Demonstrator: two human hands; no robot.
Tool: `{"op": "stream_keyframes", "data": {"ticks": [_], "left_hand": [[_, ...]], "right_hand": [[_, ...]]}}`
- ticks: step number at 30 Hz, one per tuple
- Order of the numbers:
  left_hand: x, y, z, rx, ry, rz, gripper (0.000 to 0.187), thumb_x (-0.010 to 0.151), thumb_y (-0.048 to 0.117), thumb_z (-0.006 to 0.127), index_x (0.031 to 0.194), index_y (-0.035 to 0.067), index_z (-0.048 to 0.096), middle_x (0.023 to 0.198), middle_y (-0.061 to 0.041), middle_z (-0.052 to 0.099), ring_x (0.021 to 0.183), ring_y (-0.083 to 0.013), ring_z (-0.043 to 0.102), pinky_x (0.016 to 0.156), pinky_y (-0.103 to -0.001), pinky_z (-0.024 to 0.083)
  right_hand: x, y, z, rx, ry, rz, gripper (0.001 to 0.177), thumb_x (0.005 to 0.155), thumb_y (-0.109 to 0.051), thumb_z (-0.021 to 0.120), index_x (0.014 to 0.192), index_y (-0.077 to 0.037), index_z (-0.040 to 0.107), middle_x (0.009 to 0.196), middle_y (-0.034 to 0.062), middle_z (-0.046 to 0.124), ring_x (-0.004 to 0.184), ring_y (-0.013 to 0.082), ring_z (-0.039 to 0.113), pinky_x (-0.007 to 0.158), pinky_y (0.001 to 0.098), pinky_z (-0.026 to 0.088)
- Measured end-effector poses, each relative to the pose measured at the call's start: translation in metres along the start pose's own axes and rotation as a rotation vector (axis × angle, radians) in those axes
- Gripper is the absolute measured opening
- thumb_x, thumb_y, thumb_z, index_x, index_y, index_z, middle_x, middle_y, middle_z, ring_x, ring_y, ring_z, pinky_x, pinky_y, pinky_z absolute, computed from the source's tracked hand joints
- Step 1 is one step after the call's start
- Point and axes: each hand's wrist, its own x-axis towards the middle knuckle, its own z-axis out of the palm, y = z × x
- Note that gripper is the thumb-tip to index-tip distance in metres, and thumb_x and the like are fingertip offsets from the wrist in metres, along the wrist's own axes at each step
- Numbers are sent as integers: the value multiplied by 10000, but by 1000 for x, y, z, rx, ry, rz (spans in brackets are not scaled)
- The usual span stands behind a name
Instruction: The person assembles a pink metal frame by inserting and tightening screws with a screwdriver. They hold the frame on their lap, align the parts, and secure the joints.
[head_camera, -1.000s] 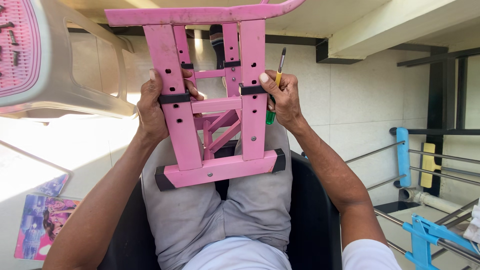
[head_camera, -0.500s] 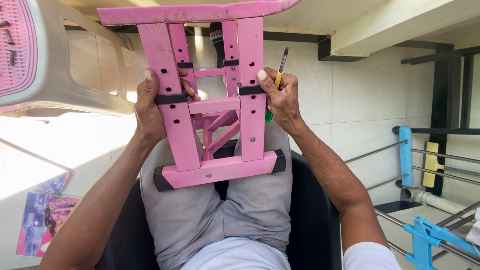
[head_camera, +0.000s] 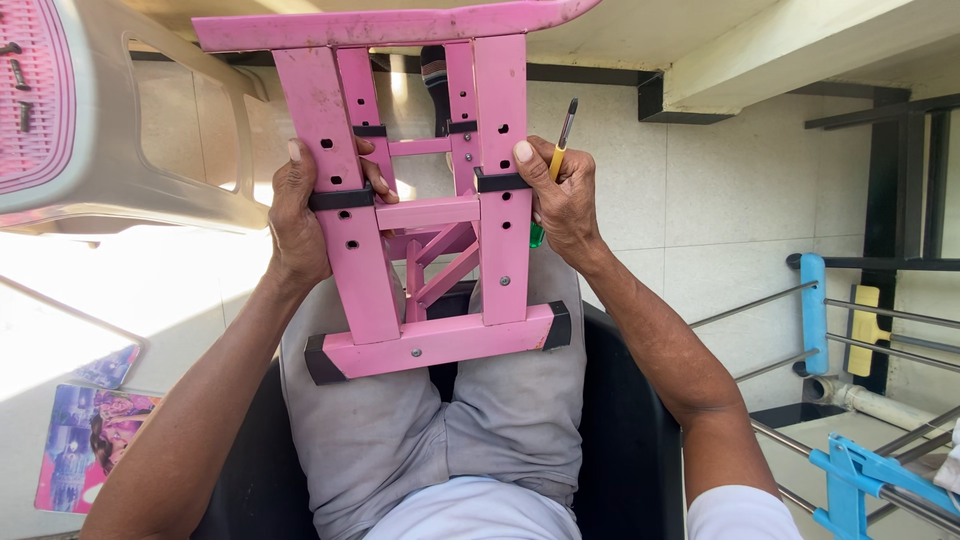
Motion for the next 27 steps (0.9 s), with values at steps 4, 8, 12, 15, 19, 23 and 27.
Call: {"op": "stream_keyframes", "data": {"ticks": [4,8,12,15,19,23,27], "left_hand": [[1,0,0,24,0,10,677,1110,572,297,1304,-27,545,965,-170,659,899,-253,717,636,-396,647],[0,0,-1,26,1,10,674,1112,567,292,1303,-29,543,961,-170,656,893,-255,717,645,-398,654],[0,-3,-3,-3,2,4,664,1111,564,311,1304,-26,544,968,-167,657,901,-257,711,695,-409,651],[2,-7,-5,-29,-18,35,663,1124,560,345,1307,-40,562,999,-164,671,930,-257,707,832,-407,627],[2,-13,-8,-56,-27,102,633,1113,535,388,1307,-38,572,1047,-149,688,977,-242,705,905,-412,611],[13,-12,-26,144,173,83,657,1072,565,351,1178,-15,640,977,-94,702,863,-177,712,722,-338,593],[17,13,-88,491,458,174,329,1024,357,554,978,46,649,760,-15,644,598,-130,624,453,-285,484]], "right_hand": [[0,1,-1,-17,1,-7,418,1073,-381,598,850,-43,701,599,-44,539,437,19,482,339,180,374],[0,2,-2,-21,-2,-13,422,1068,-391,595,854,-43,704,593,-45,541,429,21,487,331,180,374],[2,2,0,-22,12,-2,433,1071,-397,602,824,-51,686,577,-49,527,423,21,482,331,182,373],[0,1,-2,-14,26,17,423,1059,-404,612,859,-43,703,601,-44,558,424,18,468,338,188,355],[0,-5,-2,28,46,100,408,1062,-410,652,955,-17,682,646,-57,547,468,9,424,379,200,287],[5,-17,-14,-79,161,-93,495,1041,-440,606,1175,34,654,964,27,724,460,24,440,382,197,333],[-6,-39,-40,-158,313,-164,327,1161,-264,680,1169,61,659,858,106,675,464,58,467,370,220,356]]}}
